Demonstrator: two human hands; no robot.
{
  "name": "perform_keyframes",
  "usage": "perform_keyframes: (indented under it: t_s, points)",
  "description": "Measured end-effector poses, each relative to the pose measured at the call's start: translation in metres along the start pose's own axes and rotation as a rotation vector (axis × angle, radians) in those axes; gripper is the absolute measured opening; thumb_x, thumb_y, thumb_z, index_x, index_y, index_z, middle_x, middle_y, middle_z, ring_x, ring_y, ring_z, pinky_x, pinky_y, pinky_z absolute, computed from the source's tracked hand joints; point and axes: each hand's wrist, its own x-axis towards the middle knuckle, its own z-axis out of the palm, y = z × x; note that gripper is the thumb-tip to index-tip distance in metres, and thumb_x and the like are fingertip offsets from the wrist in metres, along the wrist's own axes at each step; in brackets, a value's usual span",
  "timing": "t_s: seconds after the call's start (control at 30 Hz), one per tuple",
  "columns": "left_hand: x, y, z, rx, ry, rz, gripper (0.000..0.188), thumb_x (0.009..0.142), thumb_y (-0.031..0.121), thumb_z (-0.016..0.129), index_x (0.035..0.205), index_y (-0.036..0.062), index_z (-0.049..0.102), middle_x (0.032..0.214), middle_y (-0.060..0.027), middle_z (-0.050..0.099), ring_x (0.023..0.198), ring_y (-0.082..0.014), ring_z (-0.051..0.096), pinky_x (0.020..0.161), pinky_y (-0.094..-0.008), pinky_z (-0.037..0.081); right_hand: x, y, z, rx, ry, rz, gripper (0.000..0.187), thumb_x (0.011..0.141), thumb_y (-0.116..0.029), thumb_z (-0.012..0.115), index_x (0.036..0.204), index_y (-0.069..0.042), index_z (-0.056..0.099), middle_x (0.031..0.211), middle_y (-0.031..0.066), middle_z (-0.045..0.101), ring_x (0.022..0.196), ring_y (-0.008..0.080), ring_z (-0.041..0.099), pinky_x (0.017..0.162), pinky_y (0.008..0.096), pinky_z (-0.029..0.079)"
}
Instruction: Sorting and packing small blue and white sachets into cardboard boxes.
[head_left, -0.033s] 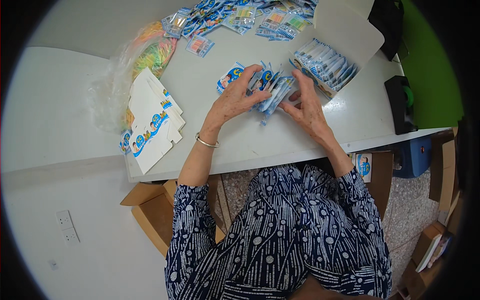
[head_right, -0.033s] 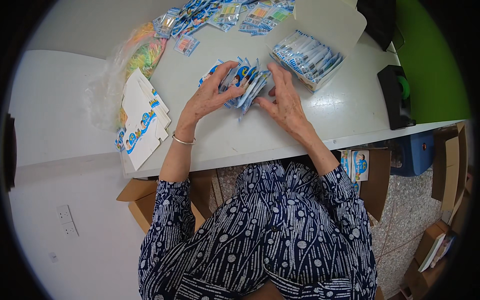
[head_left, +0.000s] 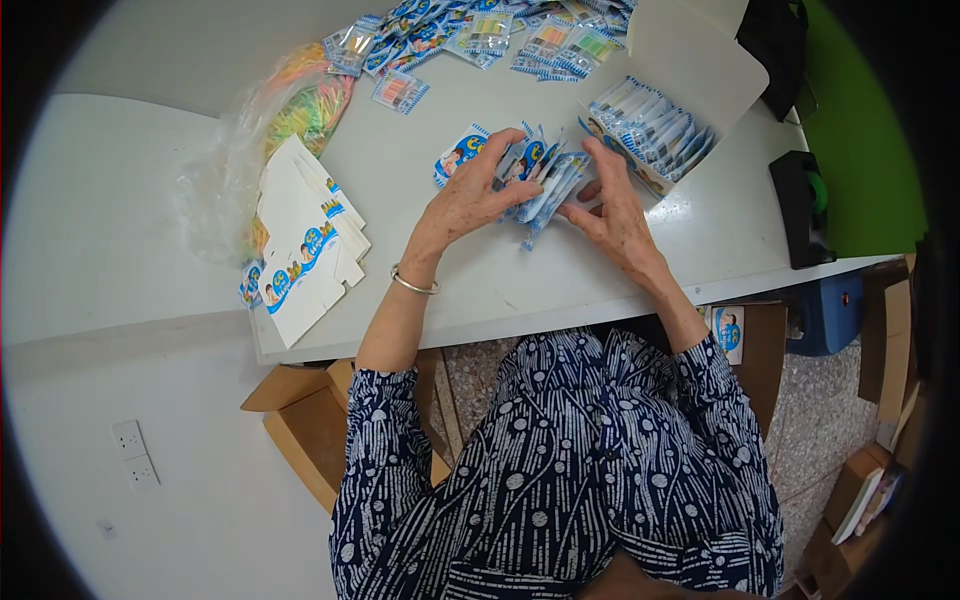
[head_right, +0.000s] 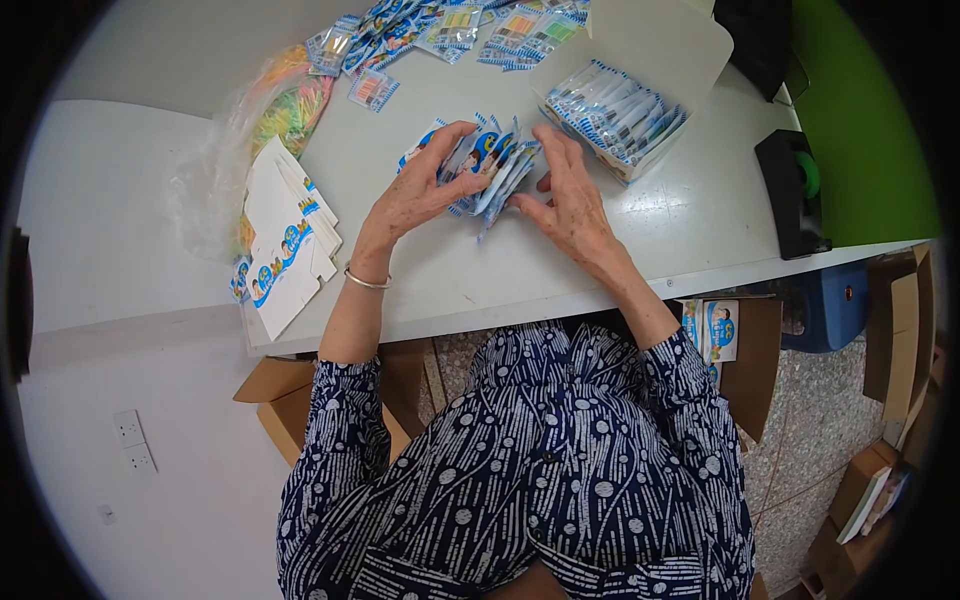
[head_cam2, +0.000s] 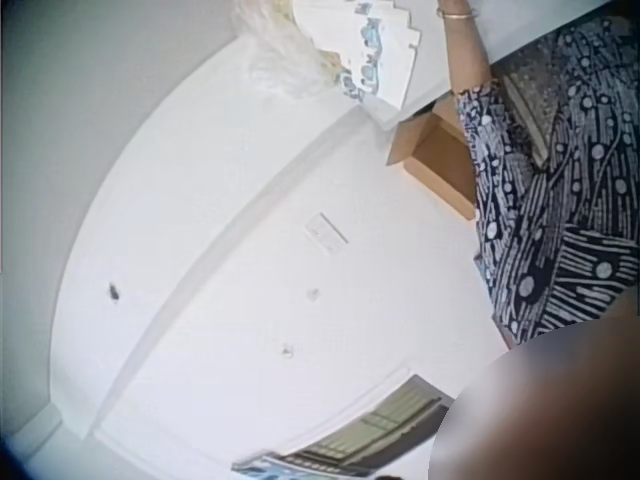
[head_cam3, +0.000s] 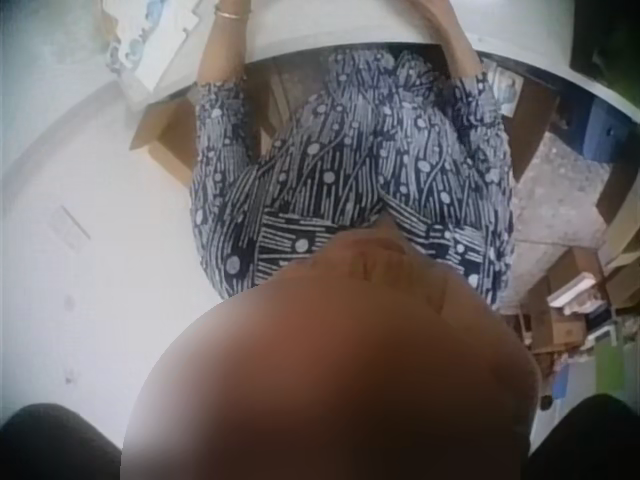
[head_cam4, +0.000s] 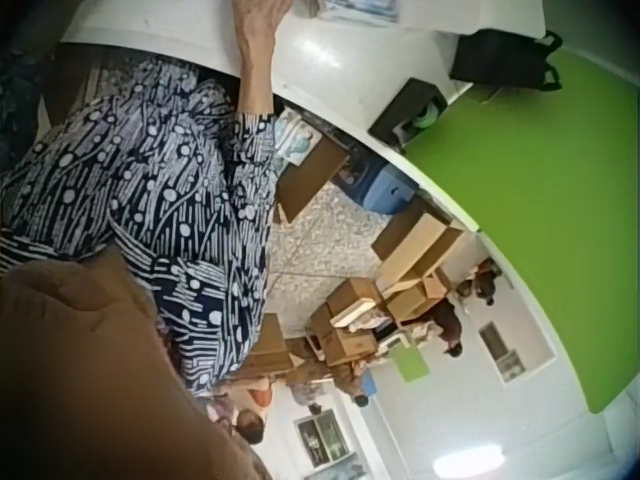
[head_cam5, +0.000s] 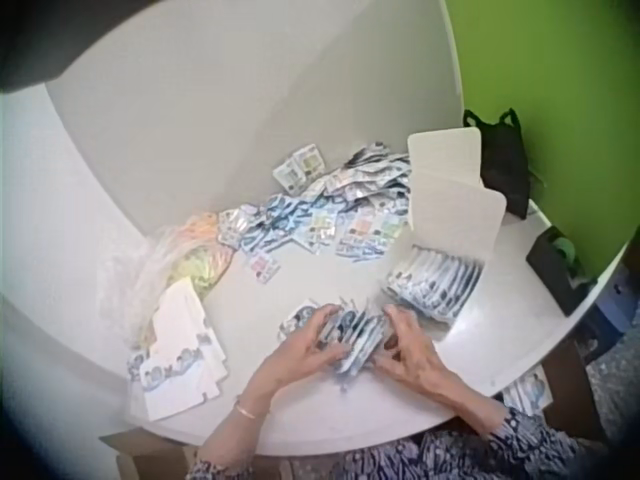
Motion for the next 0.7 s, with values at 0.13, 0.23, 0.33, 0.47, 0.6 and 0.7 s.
perform_keyframes:
  t_s: [0.13,0.23,0.33,0.47,0.6,0.7]
  points:
    - [0.002,-0.007,-0.001,-0.098,-0.017,0.025,0.069,0.083,0.037,0.073,0.137,0.0041,0.045,0.138,-0.0199,0.048,0.135,-0.0349,0.042,0.109,-0.0403,0.035,0.007,0.008,-0.007,0.048,-0.128,-0.072,0.073,0.077,-0.010,0.075,0.141,-0.007,0.039,0.134,0.0122,0.044,0.090,0.0198,0.060,0.073,0.0301,0.053]
    - [0.004,-0.008,-0.001,-0.124,-0.030,-0.021,0.072,0.081,0.035,0.076,0.138,0.0037,0.044,0.139,-0.0197,0.047,0.139,-0.0350,0.037,0.112,-0.0409,0.032,0.011,0.010,-0.010,0.035,-0.143,-0.096,0.068,0.078,-0.008,0.074,0.137,-0.006,0.041,0.127,0.0114,0.049,0.089,0.0188,0.060,0.075,0.0303,0.052]
    - [0.005,-0.020,-0.002,-0.081,0.002,0.048,0.079,0.078,0.044,0.077,0.137,0.0028,0.044,0.131,-0.0200,0.054,0.119,-0.0282,0.054,0.097,-0.0363,0.045,0.013,0.010,-0.009,0.091,-0.165,-0.065,0.065,0.078,-0.009,0.074,0.134,-0.005,0.043,0.118,0.0107,0.054,0.087,0.0181,0.062,0.076,0.0307,0.052]
    - [0.006,-0.023,-0.001,-0.077,0.009,0.047,0.076,0.079,0.041,0.076,0.137,0.0035,0.044,0.133,-0.0190,0.053,0.121,-0.0288,0.053,0.099,-0.0359,0.043,0.018,0.009,-0.012,0.063,-0.171,-0.057,0.065,0.078,-0.012,0.075,0.134,-0.005,0.042,0.113,0.0107,0.056,0.087,0.0179,0.063,0.077,0.0304,0.052]
    - [0.007,-0.027,-0.001,-0.130,-0.001,0.076,0.071,0.081,0.039,0.074,0.136,0.0037,0.045,0.132,-0.0174,0.053,0.121,-0.0274,0.053,0.100,-0.0349,0.043,0.020,0.012,-0.012,0.104,-0.191,-0.028,0.065,0.077,-0.014,0.075,0.133,-0.004,0.042,0.111,0.0104,0.058,0.086,0.0172,0.063,0.077,0.0306,0.052]
    - [0.007,-0.031,-0.001,-0.168,0.003,0.079,0.064,0.085,0.035,0.071,0.135,0.0043,0.046,0.129,-0.0157,0.054,0.119,-0.0260,0.054,0.099,-0.0341,0.043,0.021,0.012,-0.012,0.112,-0.194,-0.028,0.066,0.077,-0.014,0.075,0.133,-0.004,0.042,0.109,0.0102,0.059,0.085,0.0168,0.062,0.077,0.0306,0.052]
